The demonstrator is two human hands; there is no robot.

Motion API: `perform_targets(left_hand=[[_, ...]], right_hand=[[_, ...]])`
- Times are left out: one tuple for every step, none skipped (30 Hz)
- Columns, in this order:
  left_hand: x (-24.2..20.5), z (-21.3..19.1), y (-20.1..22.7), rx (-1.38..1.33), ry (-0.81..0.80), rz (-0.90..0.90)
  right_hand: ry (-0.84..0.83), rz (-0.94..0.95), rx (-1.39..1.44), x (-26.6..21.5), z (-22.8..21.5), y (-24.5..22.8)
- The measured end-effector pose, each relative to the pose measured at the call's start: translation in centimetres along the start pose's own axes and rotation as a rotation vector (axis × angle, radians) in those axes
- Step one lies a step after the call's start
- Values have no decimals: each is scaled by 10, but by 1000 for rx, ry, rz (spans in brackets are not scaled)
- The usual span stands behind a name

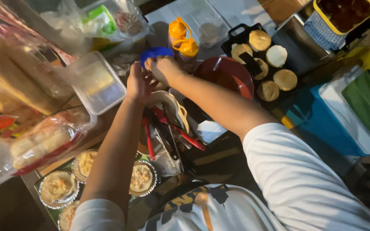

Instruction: The person scoops a shredded mixture into foil cups, places toasted buns on a tray, and adds sauce and cooked meat slices to the cups. The person uses tongs and a squeeze bottle to assemble the food items.

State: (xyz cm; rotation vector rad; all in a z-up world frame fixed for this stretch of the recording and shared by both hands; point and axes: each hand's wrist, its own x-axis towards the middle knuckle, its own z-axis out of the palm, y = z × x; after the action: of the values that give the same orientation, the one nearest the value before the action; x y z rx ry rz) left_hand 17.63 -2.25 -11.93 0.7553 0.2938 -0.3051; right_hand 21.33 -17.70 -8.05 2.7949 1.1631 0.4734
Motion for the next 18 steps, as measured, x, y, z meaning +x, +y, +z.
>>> perform_targets(left_hand=[[2,-4,-3,61,23,6],[3,-5,-6,121,47,11],[0,-5,-7,120,19,15],[-3,-2,-8,119,-9,19],[-9,-1,-5,112,-28,32],[-13,6,-5,137,0,-10],[-24,11,-6,153,37,-53],[-35,17,-4,158,50,-79],[-50,22,-2,180,24,-83],[-66,28,2,201,-12,-89],[-82,36,11,242,-54,-67],[-103,42,18,287,-75,-18],[-130,44,19,325,-81,25],[-159,45,21,386,-49,87],[-190,44,24,354,-152,110],[-227,38,29,323,-254,135],[-257,34,39,306,-378,166],[-293,26,47,370,-367,157]], right_hand=[[-35,15,36,-3,1,-3],[-55,43,49,-5,1,-2],[-71,70,67,-7,1,-3],[-88,96,85,-8,-1,-2],[-103,72,94,-6,-2,-2],[-119,49,102,-4,-2,-1],[-140,16,115,-7,-3,-3],[-161,-18,127,-10,-4,-2],[-187,-51,143,-14,-6,0],[-213,-85,159,-17,-9,2],[-223,-113,169,-13,-16,5],[-250,-109,182,-8,-23,7],[-292,-106,203,-10,-30,4],[-317,-107,189,-8,-39,1],[-340,-100,167,-9,-50,-1],[-307,-72,147,-18,-63,-10],[-257,-26,115,-22,-79,-15],[-190,15,146,-33,-97,-21]])
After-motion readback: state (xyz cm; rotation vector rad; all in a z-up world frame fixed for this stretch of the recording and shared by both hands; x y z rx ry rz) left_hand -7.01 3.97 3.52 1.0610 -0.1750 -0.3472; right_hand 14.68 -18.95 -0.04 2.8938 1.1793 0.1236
